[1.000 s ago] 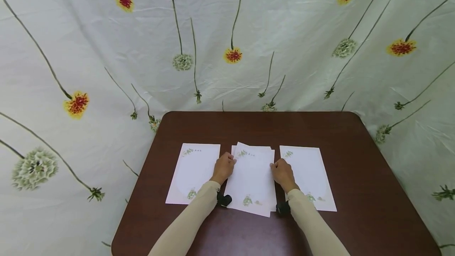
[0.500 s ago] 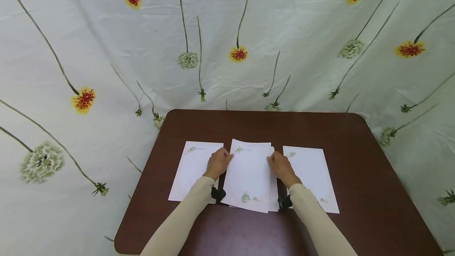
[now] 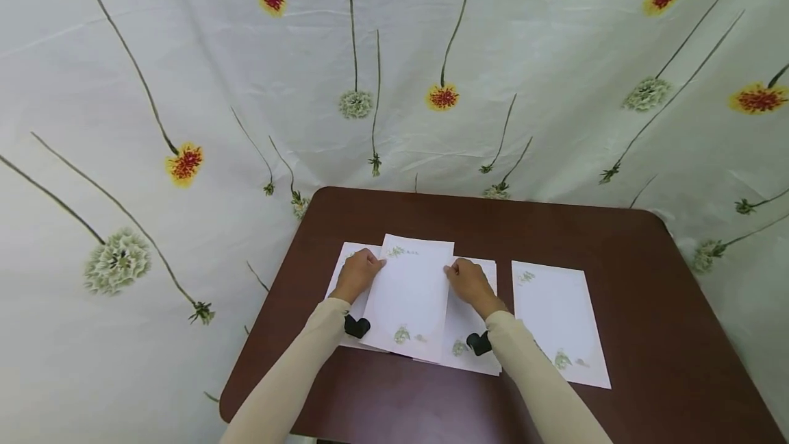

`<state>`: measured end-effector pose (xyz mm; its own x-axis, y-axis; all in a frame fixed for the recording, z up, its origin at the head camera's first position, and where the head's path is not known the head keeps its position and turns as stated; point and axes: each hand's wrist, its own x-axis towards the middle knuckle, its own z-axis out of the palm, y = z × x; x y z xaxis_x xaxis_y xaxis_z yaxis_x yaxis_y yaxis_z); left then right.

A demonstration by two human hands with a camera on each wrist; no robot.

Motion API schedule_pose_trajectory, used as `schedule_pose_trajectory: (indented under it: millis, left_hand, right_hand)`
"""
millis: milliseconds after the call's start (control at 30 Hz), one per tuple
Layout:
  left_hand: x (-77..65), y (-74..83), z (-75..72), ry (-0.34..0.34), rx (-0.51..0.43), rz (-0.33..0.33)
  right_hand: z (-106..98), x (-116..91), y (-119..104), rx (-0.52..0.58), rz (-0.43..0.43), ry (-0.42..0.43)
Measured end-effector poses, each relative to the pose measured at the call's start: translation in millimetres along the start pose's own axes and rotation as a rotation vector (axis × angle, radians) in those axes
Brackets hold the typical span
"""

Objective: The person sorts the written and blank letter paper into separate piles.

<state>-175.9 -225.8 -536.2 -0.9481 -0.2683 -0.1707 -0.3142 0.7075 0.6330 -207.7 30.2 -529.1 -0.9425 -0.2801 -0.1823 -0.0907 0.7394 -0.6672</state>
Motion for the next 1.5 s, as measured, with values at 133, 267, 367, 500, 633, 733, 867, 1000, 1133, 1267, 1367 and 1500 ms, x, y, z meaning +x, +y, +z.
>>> schedule_pose_trajectory:
  millis: [133,267,367,500,633,733,867,1000,1133,1267,1367,1500]
  left_hand:
    - [2.6,-15.4,-6.7,-0.005,0.014,-0.026]
    - [5.4,-31.3,-9.9,-0.008,0.034,-0.048]
    - [6.4,-38.8,-13.6,-0.007,0.041,-0.06]
    - [7.4,-46.1,-19.4,-0.002,0.046,-0.085]
    - [8.2,-52.5,-23.1,0.004,0.05,-0.099]
    - [8.1,-56.8,-25.5,0.004,0.042,-0.118]
    - [6.7,-63.0,-30.2,0.014,0.031,-0.128]
    - [5.1,-70.3,-34.6,0.031,0.037,-0.12]
    - [5.3,-79.1,-36.8,0.048,0.054,-0.118]
    - [6.5,-84.6,-36.6,0.067,0.071,-0.097]
    - [6.8,-85.5,-35.4,0.082,0.081,-0.071]
    - [5.9,-86.1,-34.5,0.096,0.104,-0.055]
  right_hand:
    - [13.9,4.8,-10.4,0.016,0.005,-0.006]
    - [25.9,8.8,-18.2,0.021,0.024,-0.012]
    - [34.3,12.3,-21.9,0.021,0.035,-0.02]
    - [44.6,17.3,-26.6,0.017,0.035,-0.039]
    - [51.8,20.8,-32.6,0.009,0.041,-0.054]
    - [56.0,22.9,-37.1,0.011,0.044,-0.061]
    - [62.7,26.0,-42.0,0.005,0.045,-0.066]
    - [71.3,28.7,-46.4,-0.024,0.053,-0.076]
    - [77.8,30.1,-53.2,-0.052,0.04,-0.084]
    - [80.2,29.4,-59.0,-0.057,0.013,-0.077]
    - [81.5,28.5,-60.3,-0.071,0.001,-0.071]
    - [85.3,28.6,-60.1,-0.094,-0.003,-0.068]
